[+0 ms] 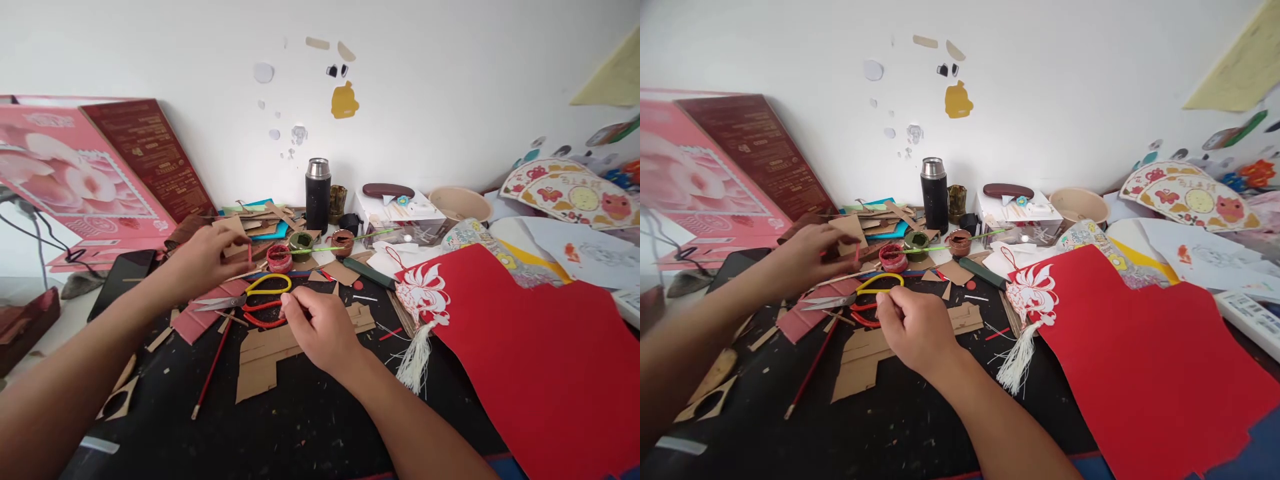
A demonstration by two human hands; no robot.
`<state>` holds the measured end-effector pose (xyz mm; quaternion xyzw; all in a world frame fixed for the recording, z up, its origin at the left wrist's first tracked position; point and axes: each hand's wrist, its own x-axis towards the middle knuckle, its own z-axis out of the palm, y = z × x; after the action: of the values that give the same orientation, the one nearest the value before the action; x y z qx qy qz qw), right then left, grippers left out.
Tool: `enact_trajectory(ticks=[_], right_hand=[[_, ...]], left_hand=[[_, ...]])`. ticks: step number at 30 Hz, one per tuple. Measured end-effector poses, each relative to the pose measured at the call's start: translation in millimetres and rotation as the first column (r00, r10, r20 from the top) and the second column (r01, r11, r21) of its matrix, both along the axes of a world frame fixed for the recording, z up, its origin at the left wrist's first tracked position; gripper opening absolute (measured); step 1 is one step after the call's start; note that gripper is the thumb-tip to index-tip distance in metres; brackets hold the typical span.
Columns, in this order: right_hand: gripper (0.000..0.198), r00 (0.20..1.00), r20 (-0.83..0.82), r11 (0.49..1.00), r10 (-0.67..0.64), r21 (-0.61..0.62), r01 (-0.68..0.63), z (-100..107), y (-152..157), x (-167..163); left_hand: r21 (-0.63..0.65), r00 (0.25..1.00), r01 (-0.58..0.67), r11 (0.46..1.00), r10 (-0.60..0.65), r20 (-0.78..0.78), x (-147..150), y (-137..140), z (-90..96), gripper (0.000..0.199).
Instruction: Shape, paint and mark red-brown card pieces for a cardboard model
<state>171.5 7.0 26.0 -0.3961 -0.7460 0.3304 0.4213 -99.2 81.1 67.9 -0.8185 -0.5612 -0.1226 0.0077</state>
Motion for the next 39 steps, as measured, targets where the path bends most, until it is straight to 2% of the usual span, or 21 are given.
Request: enact_trajectory(ticks=[1, 4, 6, 10, 13, 19, 29, 39], right_hand=[[0.043, 1.000, 0.010, 1.000, -0.001, 0.002, 0.001, 0, 1, 0], [0.044, 0.999, 0.035, 1.000, -0.010, 0.005, 0.010, -1, 3, 1], [0.044, 0.999, 0.050, 1.000, -0.009, 0.014, 0.008, -3, 4, 1], [0.044, 0.995, 0.104, 1.000, 0.003, 0.027, -0.006, -6, 6, 1], [0.043, 0.989, 0.146, 0.999, 0.025, 0.030, -0.029, -7, 5, 0], [0.041, 0.987, 0.154, 0.998, 0.054, 0.007, -0.055, -7, 6, 1], [0.039, 0.969, 0.242, 0.999, 0.053, -0.008, -0.053, -5, 7, 1], [0.038, 0.935, 0.352, 0.999, 0.040, -0.013, -0.038, 0, 7, 2]], left_hand=[[-0.034, 0.995, -0.068, 0.997, 0.065, -0.079, -1, 22, 0.9, 0.054], [-0.065, 0.975, -0.163, 0.984, 0.150, -0.164, 4, 78, -6.4, 0.053], [-0.072, 0.969, -0.169, 0.983, 0.152, -0.196, 10, 103, -16.6, 0.052], [-0.089, 0.959, -0.155, 0.984, 0.128, -0.251, 20, 132, -34.0, 0.053], [-0.115, 0.950, -0.159, 0.980, 0.121, -0.288, 20, 145, -38.9, 0.052], [-0.145, 0.936, -0.180, 0.973, 0.124, -0.329, 13, 158, -41.5, 0.057], [-0.147, 0.932, -0.192, 0.970, 0.134, -0.336, 17, 154, -44.7, 0.068], [-0.100, 0.935, -0.221, 0.970, 0.182, -0.304, 21, 149, -44.7, 0.058]])
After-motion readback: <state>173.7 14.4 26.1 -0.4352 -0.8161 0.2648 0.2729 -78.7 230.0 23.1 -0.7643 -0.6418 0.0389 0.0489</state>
